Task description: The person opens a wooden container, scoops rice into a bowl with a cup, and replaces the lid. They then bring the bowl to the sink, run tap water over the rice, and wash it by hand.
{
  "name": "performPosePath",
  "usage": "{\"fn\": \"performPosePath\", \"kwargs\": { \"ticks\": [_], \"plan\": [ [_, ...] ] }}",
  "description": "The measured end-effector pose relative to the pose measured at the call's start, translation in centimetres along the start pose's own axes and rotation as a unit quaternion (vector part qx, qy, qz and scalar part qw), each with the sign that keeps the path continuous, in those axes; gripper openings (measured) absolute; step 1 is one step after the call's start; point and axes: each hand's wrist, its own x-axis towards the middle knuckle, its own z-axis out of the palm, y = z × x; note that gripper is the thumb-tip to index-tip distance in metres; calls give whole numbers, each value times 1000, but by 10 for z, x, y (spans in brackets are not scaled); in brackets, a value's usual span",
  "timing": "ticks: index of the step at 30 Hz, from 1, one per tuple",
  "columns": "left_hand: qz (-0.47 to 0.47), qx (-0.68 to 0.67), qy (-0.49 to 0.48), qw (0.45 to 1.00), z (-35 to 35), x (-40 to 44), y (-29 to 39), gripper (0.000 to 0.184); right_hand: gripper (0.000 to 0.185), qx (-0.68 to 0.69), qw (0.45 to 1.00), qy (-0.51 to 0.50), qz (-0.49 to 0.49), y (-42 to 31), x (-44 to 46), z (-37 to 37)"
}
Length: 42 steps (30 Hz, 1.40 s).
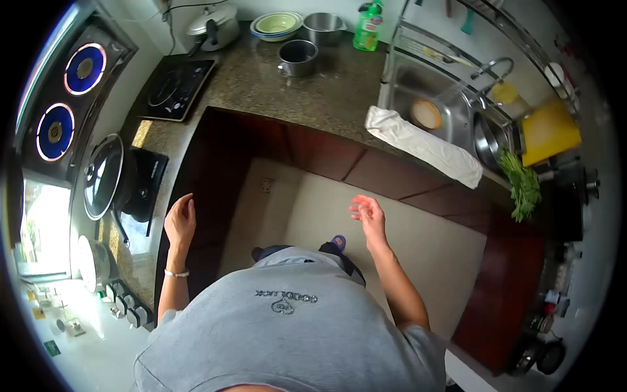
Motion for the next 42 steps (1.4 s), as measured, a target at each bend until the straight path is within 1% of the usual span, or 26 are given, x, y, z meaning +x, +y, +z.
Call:
{"fn": "performPosePath", "kwargs": {
  "ticks": [2,4,6,8,10,12,14,15,16,18,19,21,22,24,25,26,28,29,30,32,33,34,35,36,40,42],
  "plan": [
    [68,-61,-13,996,34,13,68,16,24,31,997,69,-6,-1,-9,-65],
    [47,-77,-122,988,65,26,117,19,24,29,993,116,-15,-4,-20,-113],
    [81,-140,-155,975,100,29,160,23,24,27,983,182,5,2,-29,-156],
    [63,-216,-244,943,134,33,197,28,24,33,977,212,18,5,-33,-189],
    [60,-270,-298,914,161,40,233,30,24,39,970,239,30,5,-26,-215],
    [87,-290,-311,901,187,56,264,31,24,58,964,256,31,11,-12,-233],
    [107,-389,-316,859,227,80,299,33,25,75,963,259,24,14,5,-250],
    [91,-414,-360,831,242,95,320,38,26,87,963,255,17,18,10,-257],
    [96,-413,-368,828,263,106,342,38,26,91,960,264,19,24,14,-264],
    [87,-517,-403,750,316,133,402,43,27,78,965,251,-22,25,30,-285],
    [85,-514,-434,735,339,147,439,46,27,79,962,261,-27,22,39,-295],
    [47,-506,-505,697,393,152,495,54,27,116,938,324,30,20,39,-308],
    [16,-504,-539,675,435,152,518,59,27,117,936,330,32,15,43,-316],
    [-65,-454,-586,668,515,147,555,69,26,116,926,358,43,2,42,-323],
    [-110,-412,-590,686,530,149,576,67,26,122,916,379,56,2,42,-327],
    [-106,-408,-596,684,544,154,593,67,26,125,912,386,58,-1,40,-330],
    [-188,-453,-614,618,584,155,615,60,26,142,896,412,80,-6,35,-334],
    [-214,-459,-641,577,600,158,618,52,26,141,894,417,80,-5,33,-338],
    [-213,-460,-643,574,613,156,624,52,26,134,893,420,91,-3,32,-342],
    [-283,-534,-602,521,634,143,624,48,26,126,892,421,107,-3,36,-355],
    [-89,-516,-635,568,650,139,616,48,26,127,895,414,112,-4,39,-362],
    [97,-497,-614,606,653,138,615,48,26,127,898,405,116,-5,45,-371],
    [-111,-541,-611,567,656,133,622,46,25,124,904,393,117,-7,52,-382],
    [-314,-562,-577,503,654,131,628,44,25,120,906,387,119,-9,60,-397],
    [-316,-543,-572,527,642,137,630,48,24,85,931,338,104,-22,99,-445],
    [-305,-544,-574,531,631,141,629,48,22,60,949,306,45,-26,118,-471]
  ]
}}
